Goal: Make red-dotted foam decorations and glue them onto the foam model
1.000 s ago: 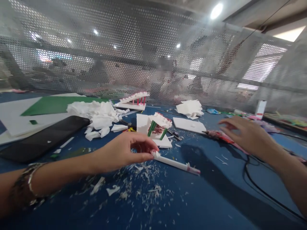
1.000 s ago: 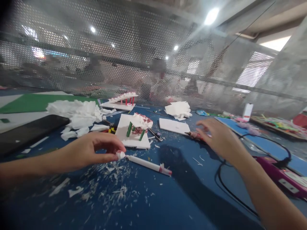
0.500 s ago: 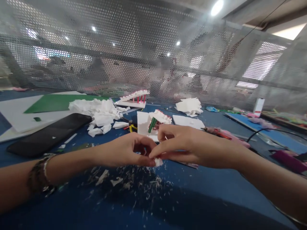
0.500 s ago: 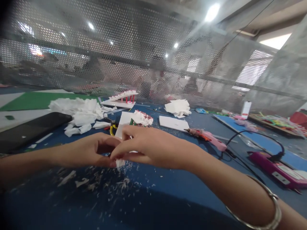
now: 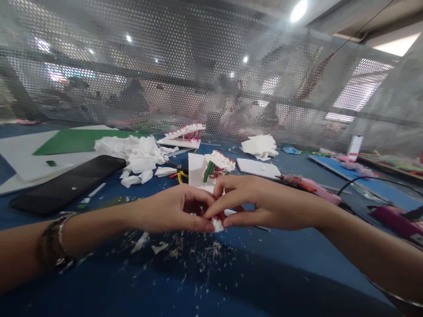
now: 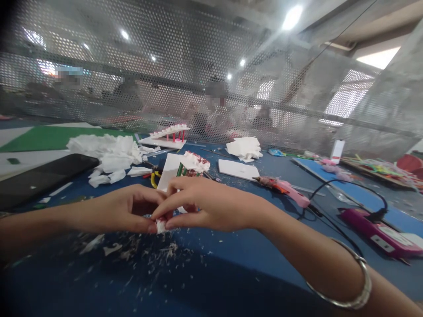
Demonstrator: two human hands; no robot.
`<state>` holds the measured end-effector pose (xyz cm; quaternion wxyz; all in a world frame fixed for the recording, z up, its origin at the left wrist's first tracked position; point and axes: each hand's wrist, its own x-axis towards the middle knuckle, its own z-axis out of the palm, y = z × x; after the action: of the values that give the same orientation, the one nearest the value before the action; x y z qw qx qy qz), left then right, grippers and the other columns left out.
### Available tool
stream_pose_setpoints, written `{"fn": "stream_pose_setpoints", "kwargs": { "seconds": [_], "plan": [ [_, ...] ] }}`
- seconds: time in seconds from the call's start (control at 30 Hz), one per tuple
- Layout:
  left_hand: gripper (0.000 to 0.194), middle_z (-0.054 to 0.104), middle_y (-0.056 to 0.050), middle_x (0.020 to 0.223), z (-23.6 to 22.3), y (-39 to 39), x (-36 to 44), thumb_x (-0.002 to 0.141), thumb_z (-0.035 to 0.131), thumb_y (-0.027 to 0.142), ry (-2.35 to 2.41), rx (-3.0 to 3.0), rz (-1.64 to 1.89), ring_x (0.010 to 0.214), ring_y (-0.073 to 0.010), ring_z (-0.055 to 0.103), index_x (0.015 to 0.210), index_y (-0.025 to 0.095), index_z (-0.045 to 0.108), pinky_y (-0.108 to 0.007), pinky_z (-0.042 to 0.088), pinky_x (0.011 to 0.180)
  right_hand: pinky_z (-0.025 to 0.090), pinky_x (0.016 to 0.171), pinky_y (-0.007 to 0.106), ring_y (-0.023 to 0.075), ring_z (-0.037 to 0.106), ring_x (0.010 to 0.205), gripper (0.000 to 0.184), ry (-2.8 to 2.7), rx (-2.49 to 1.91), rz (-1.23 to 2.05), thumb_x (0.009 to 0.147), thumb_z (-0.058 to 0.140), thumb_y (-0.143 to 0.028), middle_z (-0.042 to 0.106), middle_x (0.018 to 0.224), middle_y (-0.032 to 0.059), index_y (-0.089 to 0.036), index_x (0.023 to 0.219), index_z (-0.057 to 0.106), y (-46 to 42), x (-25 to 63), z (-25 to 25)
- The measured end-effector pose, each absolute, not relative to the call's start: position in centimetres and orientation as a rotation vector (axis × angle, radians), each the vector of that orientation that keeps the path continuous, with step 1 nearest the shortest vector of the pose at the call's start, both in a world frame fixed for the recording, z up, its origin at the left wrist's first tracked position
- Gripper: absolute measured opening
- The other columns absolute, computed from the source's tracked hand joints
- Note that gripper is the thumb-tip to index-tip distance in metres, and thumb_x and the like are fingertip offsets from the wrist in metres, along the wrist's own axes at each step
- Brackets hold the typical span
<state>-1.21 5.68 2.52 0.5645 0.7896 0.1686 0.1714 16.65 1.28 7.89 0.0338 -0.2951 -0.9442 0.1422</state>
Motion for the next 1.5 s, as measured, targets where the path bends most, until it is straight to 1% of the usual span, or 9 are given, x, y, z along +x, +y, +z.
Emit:
{"fn": "stream_pose_setpoints", "kwargs": {
  "seconds": [0.17, 0.33, 0.4, 0.53, 0.67, 0.8, 1.0, 1.23, 1.5],
  "plan": [
    [0.010, 0.060, -0.001, 0.070, 2.3, 5.7, -1.2, 0.067, 0.059, 0.016, 0.417, 1.840, 0.394, 0.068, -0.0127, 0.053, 0.073, 0.018, 0.065, -0.023, 0.042, 0.066, 0.039, 0.065, 0.020, 0.0077, 0.046, 0.071, 0.020, -2.827, -0.911, 0.522, 0.081, 0.049, -0.024, 0.050, 0.085, 0.0022, -0.016, 0.095, 0.060, 1.5, 16.7, 7.3],
    [0.021, 0.060, -0.002, 0.086, 2.2, 5.8, -1.3, 0.071, 0.054, 0.024, 0.465, 1.888, 0.452, 0.081, -0.0164, 0.054, 0.091, 0.022, 0.063, -0.025, 0.040, 0.073, 0.041, 0.069, 0.023, 0.0089, 0.049, 0.075, 0.018, -2.705, -0.945, 0.483, 0.080, 0.049, -0.028, 0.052, 0.085, 0.0020, -0.017, 0.091, 0.059, 1.9, 17.1, 6.9],
    [0.023, 0.059, -0.001, 0.085, 2.3, 6.0, -1.4, 0.072, 0.052, 0.025, 0.567, 1.928, 0.525, 0.080, -0.0161, 0.053, 0.093, 0.023, 0.062, -0.023, 0.039, 0.071, 0.040, 0.071, 0.024, 0.0096, 0.050, 0.077, 0.017, -2.644, -0.978, 0.432, 0.079, 0.050, -0.029, 0.053, 0.084, 0.0017, -0.017, 0.089, 0.059, 1.9, 17.6, 6.8],
    [0.025, 0.057, 0.001, 0.079, 2.4, 7.2, -1.6, 0.071, 0.049, 0.022, 0.816, 1.972, 0.688, 0.074, -0.0134, 0.052, 0.093, 0.023, 0.061, -0.020, 0.037, 0.066, 0.041, 0.068, 0.025, 0.0104, 0.051, 0.074, 0.018, -2.516, -1.142, 0.334, 0.079, 0.049, -0.032, 0.056, 0.082, 0.0021, -0.017, 0.084, 0.057, 2.0, 19.5, 6.5],
    [0.024, 0.058, -0.002, 0.083, 2.1, 9.1, -2.0, 0.073, 0.045, 0.029, 0.962, 2.096, 0.719, 0.077, -0.0161, 0.053, 0.092, 0.020, 0.057, -0.024, 0.038, 0.066, 0.040, 0.059, 0.023, 0.0106, 0.051, 0.063, 0.019, -2.376, -1.388, 0.129, 0.077, 0.050, -0.034, 0.058, 0.073, 0.0019, -0.017, 0.078, 0.059, 3.0, 22.1, 5.0],
    [0.022, 0.056, -0.002, 0.076, 1.4, 10.6, -2.3, 0.072, 0.043, 0.033, 0.976, 2.130, 0.783, 0.073, -0.0147, 0.051, 0.080, 0.016, 0.053, -0.024, 0.039, 0.069, 0.037, 0.055, 0.023, 0.0101, 0.048, 0.057, 0.015, -2.220, -1.582, -0.057, 0.074, 0.054, -0.029, 0.058, 0.068, 0.0022, -0.016, 0.072, 0.060, 4.7, 23.5, 2.9],
    [0.023, 0.045, 0.002, 0.059, 0.1, 11.0, -2.4, 0.073, 0.037, 0.034, 1.059, 2.147, 0.778, 0.058, -0.0110, 0.045, 0.078, 0.016, 0.050, -0.022, 0.038, 0.058, 0.035, 0.051, 0.022, 0.0092, 0.046, 0.052, 0.011, -2.196, -1.595, -0.068, 0.072, 0.055, -0.024, 0.056, 0.060, 0.0006, -0.015, 0.072, 0.061, 6.2, 22.5, 1.8],
    [0.024, 0.050, 0.000, 0.063, -1.0, 10.5, -2.3, 0.074, 0.036, 0.034, 1.077, 2.230, 0.713, 0.061, -0.0122, 0.047, 0.074, 0.015, 0.052, -0.023, 0.038, 0.059, 0.033, 0.051, 0.022, 0.0098, 0.047, 0.053, 0.019, -2.203, -1.608, -0.082, 0.075, 0.051, -0.029, 0.060, 0.063, 0.0027, -0.015, 0.075, 0.063, 7.6, 21.6, 1.0],
    [0.019, 0.055, 0.001, 0.068, -1.1, 10.4, -2.2, 0.075, 0.038, 0.028, 1.077, 2.269, 0.687, 0.061, -0.0117, 0.050, 0.076, 0.016, 0.053, -0.022, 0.039, 0.058, 0.031, 0.051, 0.022, 0.0099, 0.045, 0.053, 0.016, -2.304, -1.615, -0.135, 0.075, 0.050, -0.026, 0.054, 0.059, 0.0007, -0.016, 0.077, 0.063, 8.7, 21.5, 0.7]
  ]
}}
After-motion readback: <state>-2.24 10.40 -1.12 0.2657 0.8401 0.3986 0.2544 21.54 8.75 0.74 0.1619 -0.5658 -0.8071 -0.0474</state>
